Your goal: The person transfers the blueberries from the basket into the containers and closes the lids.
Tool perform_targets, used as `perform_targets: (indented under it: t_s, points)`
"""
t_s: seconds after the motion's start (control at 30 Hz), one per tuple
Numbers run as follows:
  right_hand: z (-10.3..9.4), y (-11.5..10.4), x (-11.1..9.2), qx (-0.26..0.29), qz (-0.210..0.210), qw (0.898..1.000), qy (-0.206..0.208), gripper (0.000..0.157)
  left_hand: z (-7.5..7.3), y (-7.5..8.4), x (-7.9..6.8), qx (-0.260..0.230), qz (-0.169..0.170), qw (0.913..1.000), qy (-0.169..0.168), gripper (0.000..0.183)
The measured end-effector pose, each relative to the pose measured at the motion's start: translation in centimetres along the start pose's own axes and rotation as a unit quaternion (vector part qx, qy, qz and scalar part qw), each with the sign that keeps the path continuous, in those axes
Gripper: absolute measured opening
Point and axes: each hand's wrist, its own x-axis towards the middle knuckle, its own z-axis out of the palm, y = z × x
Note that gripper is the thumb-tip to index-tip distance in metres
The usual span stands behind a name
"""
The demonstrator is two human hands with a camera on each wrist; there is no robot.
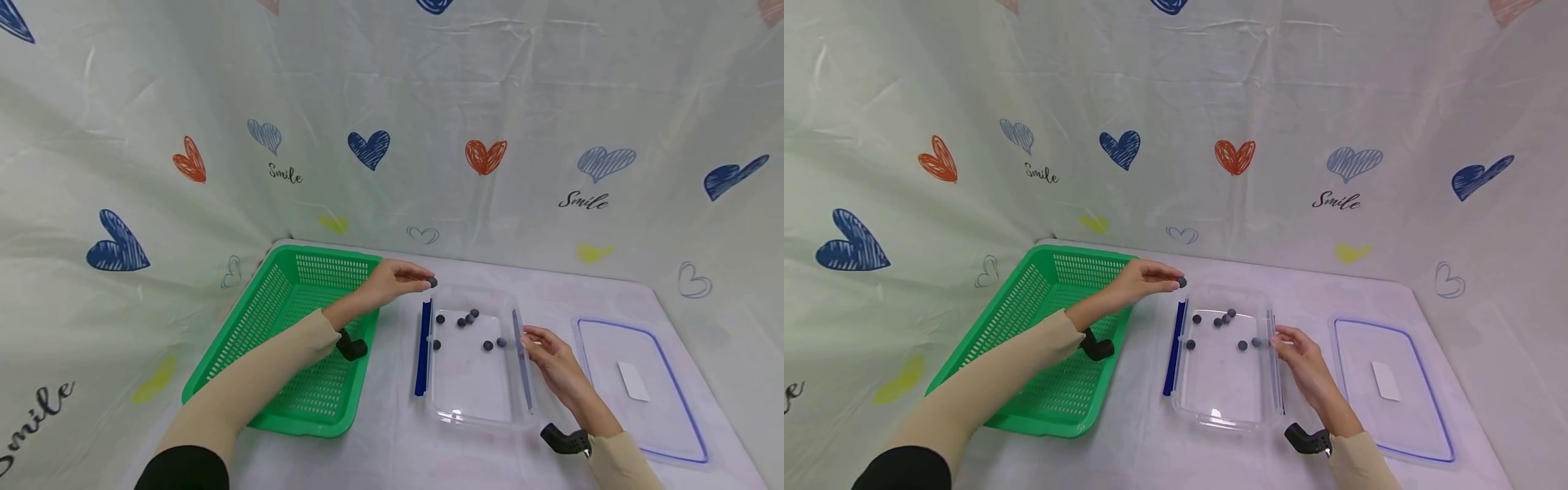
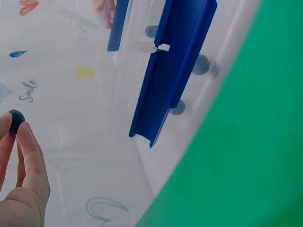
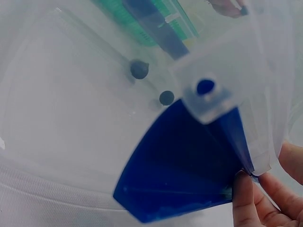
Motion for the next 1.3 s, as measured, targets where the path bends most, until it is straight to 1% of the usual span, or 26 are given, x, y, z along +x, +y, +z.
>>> perform_targets:
  t_s: [0.2, 0.47, 0.8, 0.87, 1.0, 1.07, 1.1, 1.3]
  points:
    - [-0.1, -0.1, 0.0, 0.001, 0.003, 1.0, -0.003, 0.049, 0.2, 0.4, 0.1, 0.002, 0.005, 0.9999, -0.012, 0.028]
    - [-0.1, -0.2, -0.1, -0.004, 0.006, 1.0, -0.004, 0.05, 0.6, 0.6, 0.6, 0.014, 0.029, 0.9993, -0.019, 0.029]
    - [-0.1, -0.1, -0.1, -0.004, 0.013, 1.0, -0.003, 0.05, 1.4, 1.1, 0.8, 0.008, 0.019, 0.9993, -0.031, 0.029]
    - [-0.1, -0.1, -0.1, -0.006, 0.014, 1.0, -0.002, 0.05, 1.6, 1.3, 0.8, 0.014, 0.017, 0.9992, -0.033, 0.028]
    - [-0.1, 0.0, -0.1, -0.009, 0.016, 1.0, -0.003, 0.051, 1.9, 2.8, 0.1, 0.013, 0.017, 0.9991, -0.037, 0.027]
    - [-0.1, 0.0, -0.1, -0.01, 0.017, 1.0, -0.004, 0.052, 2.0, 3.2, 0.0, 0.012, 0.017, 0.9991, -0.038, 0.027]
    - [-0.1, -0.1, -0.1, -0.01, 0.018, 1.0, -0.004, 0.052, 2.1, 3.1, 0.1, 0.009, 0.018, 0.999, -0.04, 0.027]
    - [-0.1, -0.1, -0.1, -0.017, 0.014, 1.0, -0.002, 0.051, 2.7, 1.1, 1.3, 0.003, 0.026, 0.9979, -0.06, 0.024]
